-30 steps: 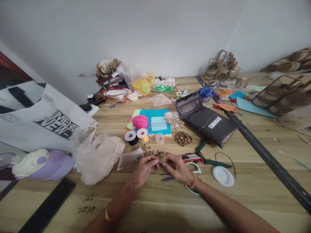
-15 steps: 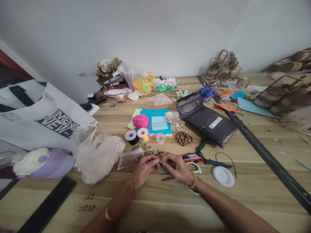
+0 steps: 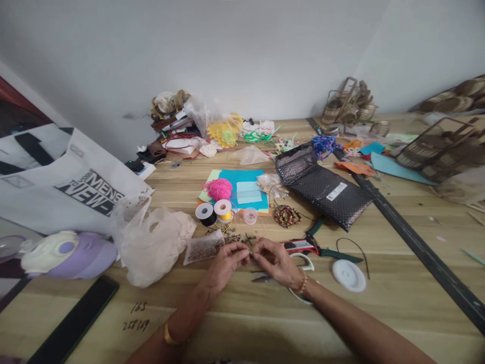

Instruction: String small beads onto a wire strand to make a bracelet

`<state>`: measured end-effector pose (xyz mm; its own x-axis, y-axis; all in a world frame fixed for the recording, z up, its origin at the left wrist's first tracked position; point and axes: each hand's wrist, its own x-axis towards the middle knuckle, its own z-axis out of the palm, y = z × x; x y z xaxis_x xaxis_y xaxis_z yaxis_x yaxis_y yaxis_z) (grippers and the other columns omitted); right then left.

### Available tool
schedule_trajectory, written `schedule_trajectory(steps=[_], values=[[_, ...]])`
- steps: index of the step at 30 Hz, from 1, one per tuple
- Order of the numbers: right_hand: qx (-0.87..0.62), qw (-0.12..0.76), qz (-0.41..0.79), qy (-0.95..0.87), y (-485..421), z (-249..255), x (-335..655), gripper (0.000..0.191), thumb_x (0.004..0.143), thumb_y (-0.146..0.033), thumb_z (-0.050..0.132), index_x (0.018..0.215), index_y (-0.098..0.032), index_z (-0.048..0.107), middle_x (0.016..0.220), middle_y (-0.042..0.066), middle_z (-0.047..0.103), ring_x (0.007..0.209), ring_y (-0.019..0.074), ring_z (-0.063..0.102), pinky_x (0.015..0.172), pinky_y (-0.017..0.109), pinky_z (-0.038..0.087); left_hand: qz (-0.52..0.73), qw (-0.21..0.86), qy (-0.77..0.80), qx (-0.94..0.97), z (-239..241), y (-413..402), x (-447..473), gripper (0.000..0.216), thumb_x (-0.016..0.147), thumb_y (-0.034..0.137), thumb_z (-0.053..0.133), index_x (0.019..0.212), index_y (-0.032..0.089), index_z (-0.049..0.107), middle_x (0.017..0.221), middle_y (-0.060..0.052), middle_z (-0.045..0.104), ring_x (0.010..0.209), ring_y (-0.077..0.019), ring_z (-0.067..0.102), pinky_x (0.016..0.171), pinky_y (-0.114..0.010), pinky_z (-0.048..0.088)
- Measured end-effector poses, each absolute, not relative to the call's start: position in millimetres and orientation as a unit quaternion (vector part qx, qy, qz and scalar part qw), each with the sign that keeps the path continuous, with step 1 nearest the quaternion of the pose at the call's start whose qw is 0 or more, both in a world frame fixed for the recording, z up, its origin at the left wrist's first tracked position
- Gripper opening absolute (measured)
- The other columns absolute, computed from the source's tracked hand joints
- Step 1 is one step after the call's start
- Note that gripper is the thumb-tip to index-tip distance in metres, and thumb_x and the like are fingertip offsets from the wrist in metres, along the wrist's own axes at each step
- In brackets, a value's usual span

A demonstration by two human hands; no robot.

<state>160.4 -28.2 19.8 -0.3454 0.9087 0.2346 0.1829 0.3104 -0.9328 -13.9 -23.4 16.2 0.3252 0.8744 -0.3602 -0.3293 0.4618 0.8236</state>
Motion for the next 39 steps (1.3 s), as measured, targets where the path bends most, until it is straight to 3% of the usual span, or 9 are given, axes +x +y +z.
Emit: schedule_trajectory(steps=[26, 39], values=[[-0.372, 0.409, 0.453, -0.699, -27.2, 14.3, 160.3, 0.007, 0.086, -0.022, 0.057, 0.082, -0.016, 0.059, 0.072, 0.002, 0.06, 0.063, 0.0125, 0.055, 0.06, 0.022, 0.045, 0.377, 0.582, 0.49, 0.529, 16.4, -24.4, -15.2, 0.02, 0.071, 0.034, 0.067, 0.067, 0.015, 0.066, 0.06, 0.0, 0.065, 0.06, -0.0141, 0.057, 0.062, -0.025, 0.044], [-0.381, 0.391, 0.465, -0.697, -26.9, 13.1, 159.5, 0.01, 0.086, -0.024, 0.057, 0.08, -0.016, 0.059, 0.069, 0.0, 0.057, 0.06, 0.0121, 0.051, 0.057, 0.022, 0.042, 0.383, 0.475, 0.486, 0.626, 16.6, -28.7, -14.5, 0.024, 0.081, 0.033, 0.058, 0.065, 0.015, 0.061, 0.061, 0.0, 0.061, 0.06, -0.0131, 0.055, 0.059, -0.022, 0.042]])
